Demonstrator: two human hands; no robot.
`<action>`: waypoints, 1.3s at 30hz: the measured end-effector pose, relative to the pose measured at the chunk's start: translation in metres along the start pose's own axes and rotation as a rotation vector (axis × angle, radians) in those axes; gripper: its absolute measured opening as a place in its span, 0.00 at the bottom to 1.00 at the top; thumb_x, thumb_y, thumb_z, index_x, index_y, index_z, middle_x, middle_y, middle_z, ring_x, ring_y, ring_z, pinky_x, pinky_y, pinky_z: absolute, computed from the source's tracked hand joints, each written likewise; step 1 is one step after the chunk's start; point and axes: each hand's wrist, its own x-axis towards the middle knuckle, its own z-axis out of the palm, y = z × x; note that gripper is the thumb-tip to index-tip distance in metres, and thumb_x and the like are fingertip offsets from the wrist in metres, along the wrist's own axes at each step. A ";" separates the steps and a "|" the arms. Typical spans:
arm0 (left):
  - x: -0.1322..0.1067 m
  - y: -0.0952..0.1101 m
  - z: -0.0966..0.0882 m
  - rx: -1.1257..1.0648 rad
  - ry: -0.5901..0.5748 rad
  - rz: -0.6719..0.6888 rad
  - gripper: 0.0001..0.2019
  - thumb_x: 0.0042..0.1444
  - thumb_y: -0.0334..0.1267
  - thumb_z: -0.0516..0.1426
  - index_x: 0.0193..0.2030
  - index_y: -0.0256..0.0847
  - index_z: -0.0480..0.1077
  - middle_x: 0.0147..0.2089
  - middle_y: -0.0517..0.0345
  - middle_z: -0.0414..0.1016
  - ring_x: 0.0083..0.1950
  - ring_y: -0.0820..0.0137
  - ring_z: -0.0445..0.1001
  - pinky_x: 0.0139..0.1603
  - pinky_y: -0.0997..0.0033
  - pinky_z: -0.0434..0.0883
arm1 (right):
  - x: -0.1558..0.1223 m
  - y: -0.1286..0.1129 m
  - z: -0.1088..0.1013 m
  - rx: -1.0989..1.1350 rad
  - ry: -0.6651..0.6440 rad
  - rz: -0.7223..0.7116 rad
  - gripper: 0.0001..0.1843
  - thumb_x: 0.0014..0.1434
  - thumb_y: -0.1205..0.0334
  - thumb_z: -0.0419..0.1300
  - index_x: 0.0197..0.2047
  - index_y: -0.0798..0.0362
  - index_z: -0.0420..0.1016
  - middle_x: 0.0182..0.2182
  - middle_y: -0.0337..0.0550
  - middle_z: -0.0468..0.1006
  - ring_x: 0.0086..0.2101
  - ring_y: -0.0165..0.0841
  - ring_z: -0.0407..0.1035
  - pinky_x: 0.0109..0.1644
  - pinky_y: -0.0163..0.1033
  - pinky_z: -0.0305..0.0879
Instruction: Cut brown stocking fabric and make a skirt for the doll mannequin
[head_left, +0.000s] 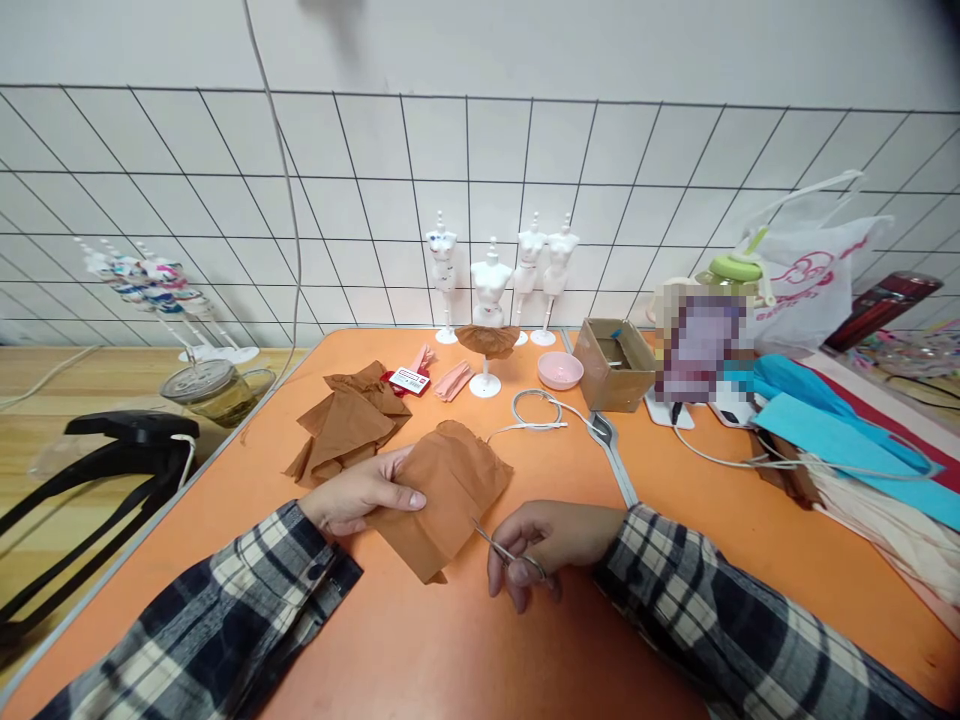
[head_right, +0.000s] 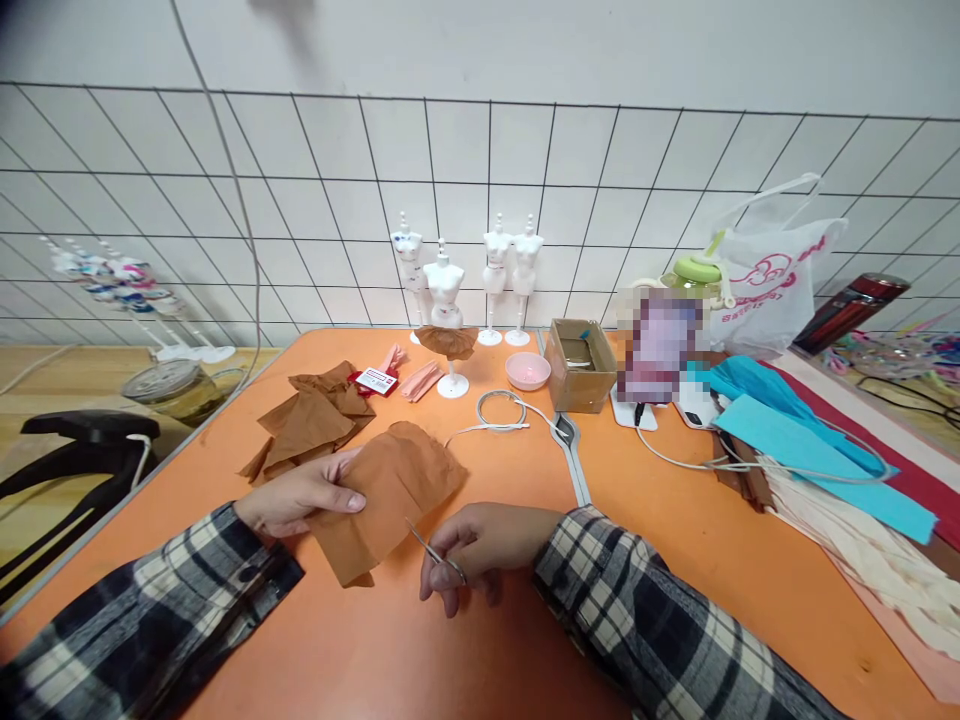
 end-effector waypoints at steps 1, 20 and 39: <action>0.000 -0.001 0.001 -0.002 0.000 0.001 0.33 0.47 0.29 0.66 0.61 0.39 0.62 0.55 0.43 0.76 0.50 0.56 0.78 0.49 0.60 0.74 | 0.000 0.000 0.001 -0.001 0.007 -0.003 0.24 0.54 0.46 0.64 0.44 0.58 0.75 0.31 0.42 0.77 0.24 0.23 0.66 0.24 0.26 0.67; 0.003 -0.002 0.002 0.147 0.083 0.048 0.34 0.48 0.33 0.67 0.62 0.39 0.61 0.53 0.45 0.78 0.52 0.56 0.76 0.51 0.60 0.72 | 0.002 -0.009 0.008 -0.053 0.149 0.040 0.27 0.48 0.39 0.65 0.34 0.58 0.72 0.22 0.37 0.74 0.19 0.24 0.67 0.23 0.28 0.64; 0.009 -0.002 0.009 0.322 0.077 0.114 0.38 0.49 0.38 0.67 0.65 0.41 0.58 0.60 0.46 0.72 0.59 0.55 0.71 0.58 0.55 0.68 | 0.003 -0.011 0.013 -0.023 0.118 0.031 0.26 0.51 0.42 0.64 0.39 0.58 0.73 0.27 0.39 0.75 0.20 0.20 0.61 0.22 0.27 0.66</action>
